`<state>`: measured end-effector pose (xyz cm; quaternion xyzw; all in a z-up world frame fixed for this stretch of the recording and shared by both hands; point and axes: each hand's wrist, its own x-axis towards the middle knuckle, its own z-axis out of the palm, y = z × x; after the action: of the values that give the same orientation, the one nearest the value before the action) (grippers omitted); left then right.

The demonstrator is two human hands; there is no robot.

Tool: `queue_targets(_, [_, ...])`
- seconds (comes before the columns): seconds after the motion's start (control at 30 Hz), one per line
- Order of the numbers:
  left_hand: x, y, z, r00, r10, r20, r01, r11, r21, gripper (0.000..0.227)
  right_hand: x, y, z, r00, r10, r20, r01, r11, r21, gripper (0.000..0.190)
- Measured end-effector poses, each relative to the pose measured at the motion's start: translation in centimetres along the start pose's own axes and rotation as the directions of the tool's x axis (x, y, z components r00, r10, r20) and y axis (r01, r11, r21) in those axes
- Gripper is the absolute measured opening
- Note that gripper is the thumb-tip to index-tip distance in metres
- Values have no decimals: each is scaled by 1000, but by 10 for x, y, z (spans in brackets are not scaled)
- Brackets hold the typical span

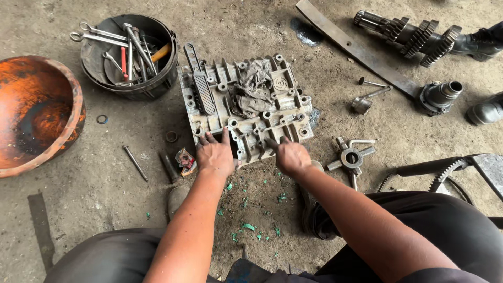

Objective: The person wipes and handles a metal transmission casing with a cloth while sitting on a concrete floor.

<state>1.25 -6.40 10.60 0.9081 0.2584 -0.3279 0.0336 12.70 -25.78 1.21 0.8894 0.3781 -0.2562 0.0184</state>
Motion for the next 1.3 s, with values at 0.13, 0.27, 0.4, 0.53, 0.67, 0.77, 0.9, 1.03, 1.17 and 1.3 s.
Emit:
queue_targets(0.13, [26,-6,21,999,21,-28,-22,999,-26,114,-16,-15,26,995,32,-91,-37,998,-58,57])
queue_targets(0.27, [38,-3,29,999,26,-29,-28,998,-48,118,-8,-25,34,985,92,-144,-95,995,-16,44])
queue_targets(0.4, [22,1,9,1000,7,24,-6,1000,-28,122,11,-42,16,970,242,-38,-237,967,97,46])
queue_targets(0.53, [16,0,5,1000,23,3,-23,999,-23,115,-23,-37,12,951,170,-259,-100,960,263,49])
queue_targets(0.67, [29,1,12,1000,17,-1,-17,999,-40,97,-16,-41,9,952,279,-127,-239,935,261,58])
queue_targets(0.77, [37,3,22,998,1,-65,-4,999,-50,77,13,-41,15,948,284,-141,-263,953,149,50])
queue_targets(0.9, [39,0,22,1000,5,29,-3,995,-96,85,5,-37,34,935,353,22,-345,897,276,60])
queue_targets(1.03, [34,3,21,999,43,-28,-42,999,28,99,3,-39,35,904,428,-9,-393,838,378,58])
queue_targets(1.17, [31,0,21,999,2,-55,-11,987,-161,73,7,-46,12,923,344,-173,-299,923,241,44])
queue_targets(1.3, [29,1,14,997,14,-80,-18,999,-45,68,-14,-46,14,930,339,-139,-299,922,246,48])
